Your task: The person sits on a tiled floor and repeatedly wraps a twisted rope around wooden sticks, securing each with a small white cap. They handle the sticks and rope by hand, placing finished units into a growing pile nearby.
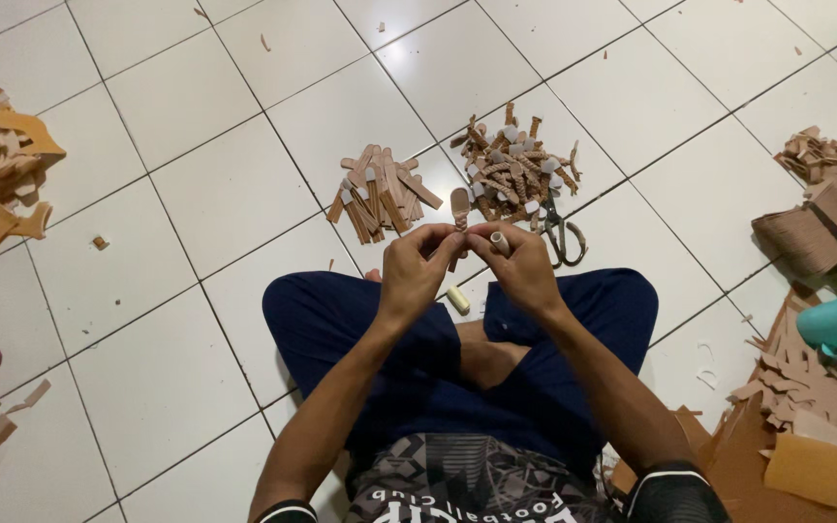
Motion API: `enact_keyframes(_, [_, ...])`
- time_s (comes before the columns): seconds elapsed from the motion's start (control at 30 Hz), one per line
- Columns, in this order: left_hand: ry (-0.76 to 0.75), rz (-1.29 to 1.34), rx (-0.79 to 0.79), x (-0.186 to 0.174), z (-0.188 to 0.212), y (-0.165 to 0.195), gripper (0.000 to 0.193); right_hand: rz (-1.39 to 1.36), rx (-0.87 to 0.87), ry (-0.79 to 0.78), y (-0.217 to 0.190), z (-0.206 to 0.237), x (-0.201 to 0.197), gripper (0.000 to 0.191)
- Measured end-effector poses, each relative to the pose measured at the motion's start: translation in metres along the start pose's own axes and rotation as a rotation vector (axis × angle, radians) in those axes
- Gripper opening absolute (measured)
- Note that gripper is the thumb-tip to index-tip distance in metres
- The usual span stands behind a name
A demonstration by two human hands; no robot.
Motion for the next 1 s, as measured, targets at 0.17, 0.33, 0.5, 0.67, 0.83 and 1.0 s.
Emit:
enact_keyframes(0.17, [0.037,-0.134,0.092,0.000,0.003,0.008,0.021,0.507,-0.436,0.058,-0.024,0.009,0.002,0.018])
enact_keyframes(0.33, [0.058,-0.140,0.161,-0.001,0.005,0.018,0.021,0.102,-0.010,0.034,0.013,0.001,-0.004,0.018])
enact_keyframes(0.5, [-0.033,-0.204,0.113,-0.003,0.001,0.017,0.024,0.110,0.036,-0.009,0.018,-0.001,-0.008,0.016])
enact_keyframes(0.67, [-0.126,-0.352,0.106,-0.005,-0.013,0.012,0.024,0.136,0.071,-0.046,0.015,0.000,-0.007,0.014])
enact_keyframes(0.83, [-0.292,0.214,-0.200,0.008,-0.012,-0.023,0.023,0.474,-0.563,0.110,-0.028,0.015,0.001,0.016])
enact_keyframes(1.0, [-0.209,0.291,-0.153,0.014,-0.008,-0.038,0.027,0.086,0.055,0.176,0.024,0.008,-0.003,0.017])
Point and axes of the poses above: each hand's wrist, its own z-axis away from the middle knuckle, its own x-axis out of the palm, y = z × x, the point moved 7 cm from there along -z, towards the middle knuckle, and after that the axes turned 2 degrees about -z, right-handed, at the moved point
